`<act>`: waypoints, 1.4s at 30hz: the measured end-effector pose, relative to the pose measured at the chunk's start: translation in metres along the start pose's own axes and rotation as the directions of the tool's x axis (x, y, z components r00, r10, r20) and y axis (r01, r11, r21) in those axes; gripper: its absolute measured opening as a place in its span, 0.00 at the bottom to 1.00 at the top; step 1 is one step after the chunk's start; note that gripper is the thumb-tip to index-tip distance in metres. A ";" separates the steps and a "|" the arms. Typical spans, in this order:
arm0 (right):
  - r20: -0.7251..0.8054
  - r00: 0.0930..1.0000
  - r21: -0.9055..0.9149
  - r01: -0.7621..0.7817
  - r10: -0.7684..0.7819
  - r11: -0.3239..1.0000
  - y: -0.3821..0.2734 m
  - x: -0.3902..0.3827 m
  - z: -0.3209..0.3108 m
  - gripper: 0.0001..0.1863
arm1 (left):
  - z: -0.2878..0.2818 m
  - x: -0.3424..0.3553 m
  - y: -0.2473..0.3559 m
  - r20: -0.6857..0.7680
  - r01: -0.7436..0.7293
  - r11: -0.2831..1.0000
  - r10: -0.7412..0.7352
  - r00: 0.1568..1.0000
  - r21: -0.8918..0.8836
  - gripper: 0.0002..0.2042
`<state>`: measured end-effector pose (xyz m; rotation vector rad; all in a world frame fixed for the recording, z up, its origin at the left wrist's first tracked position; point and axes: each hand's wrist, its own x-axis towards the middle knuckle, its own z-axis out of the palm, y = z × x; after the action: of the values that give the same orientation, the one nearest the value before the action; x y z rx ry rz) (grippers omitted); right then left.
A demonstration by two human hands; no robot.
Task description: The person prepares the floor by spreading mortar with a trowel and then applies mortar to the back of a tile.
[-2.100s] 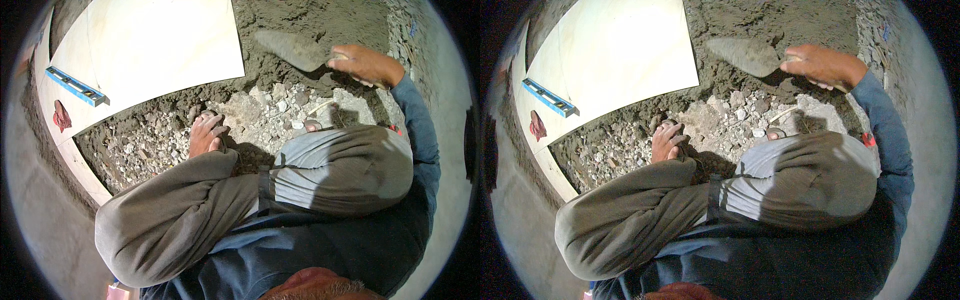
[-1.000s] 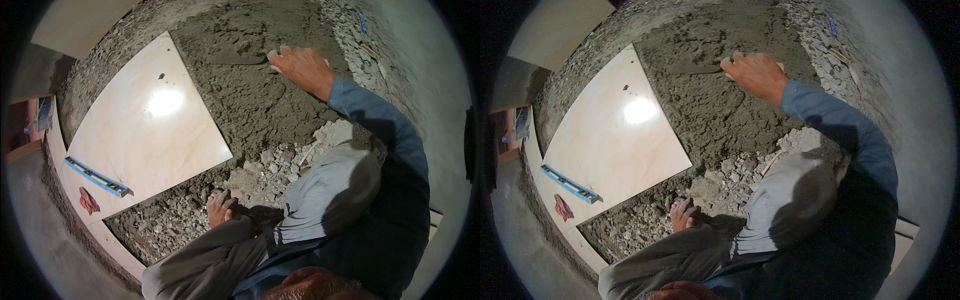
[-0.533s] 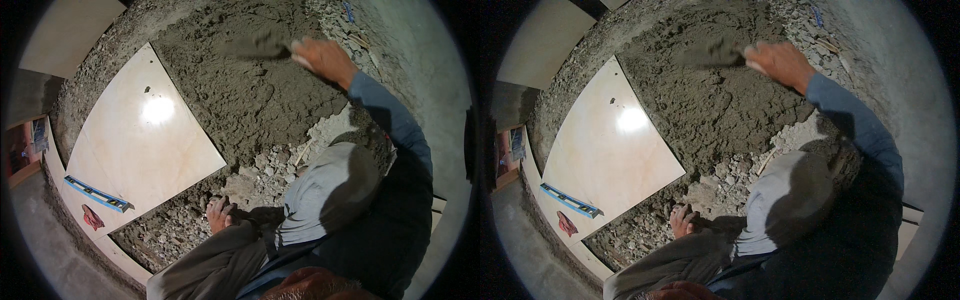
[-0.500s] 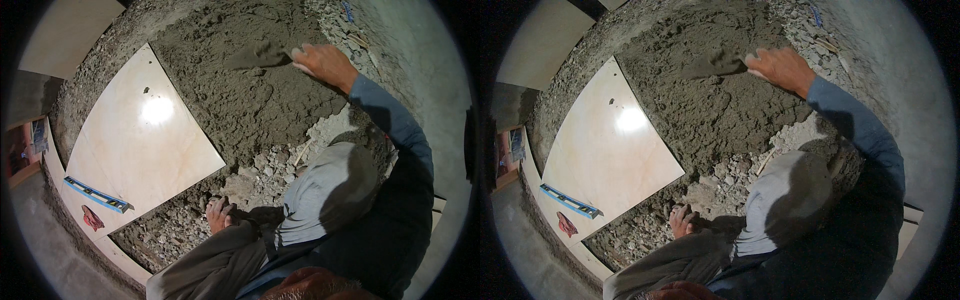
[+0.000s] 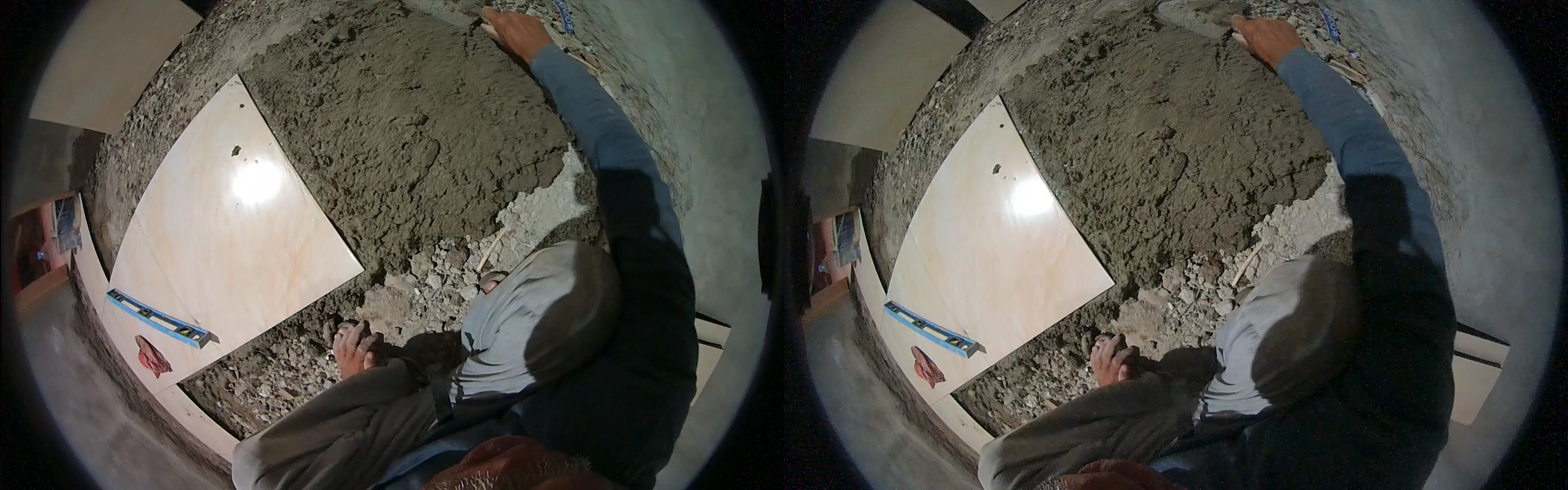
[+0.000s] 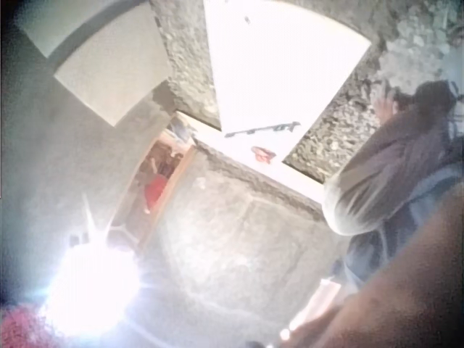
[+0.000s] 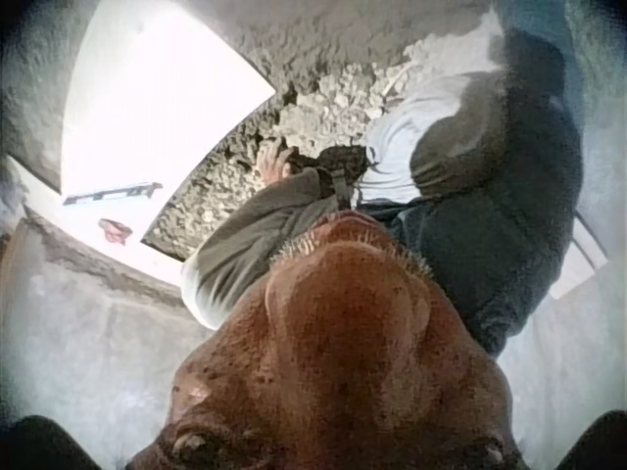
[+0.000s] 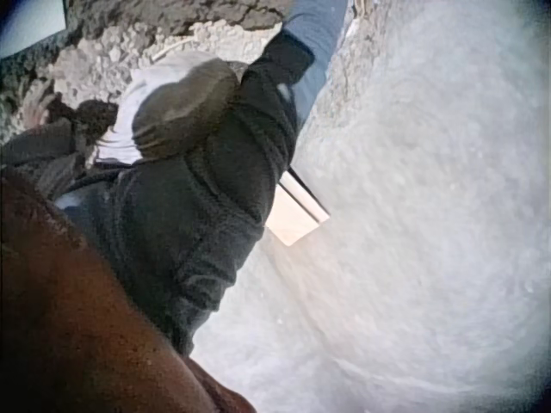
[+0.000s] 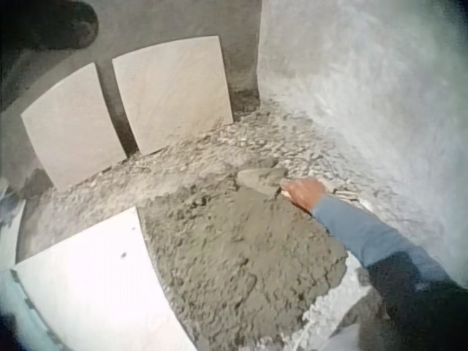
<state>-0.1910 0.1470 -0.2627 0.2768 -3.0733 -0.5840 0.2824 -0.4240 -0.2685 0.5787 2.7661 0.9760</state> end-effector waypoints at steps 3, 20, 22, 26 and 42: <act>-0.118 0.987 0.043 -0.103 0.107 0.994 0.038 -0.014 0.044 0.25 | 0.004 0.019 -0.004 0.004 -0.056 0.995 0.056 0.998 -0.077 0.16; 0.361 0.927 0.720 -0.207 -0.102 0.662 0.036 0.023 -0.048 0.28 | -0.006 0.003 -0.004 -0.024 -0.015 0.996 0.013 1.000 -0.090 0.16; 0.285 0.955 0.824 -0.202 -0.080 0.529 0.067 0.016 -0.044 0.20 | 0.000 0.000 -0.008 -0.046 -0.033 0.995 0.028 0.999 -0.099 0.17; 0.700 0.708 0.667 -0.696 -0.097 -0.264 0.067 0.062 -0.054 0.15 | -0.011 0.007 0.002 0.007 0.041 0.990 -0.040 0.999 -0.136 0.17; 0.405 0.888 0.774 -0.459 -0.217 -0.435 -0.157 0.015 -0.093 0.24 | -0.009 0.006 0.001 0.055 0.085 0.992 -0.080 0.995 -0.096 0.17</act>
<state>-0.1755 -0.0329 -0.2341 -0.4304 -2.4363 2.6741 0.2745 -0.4256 -0.2609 0.4641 2.6573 1.0561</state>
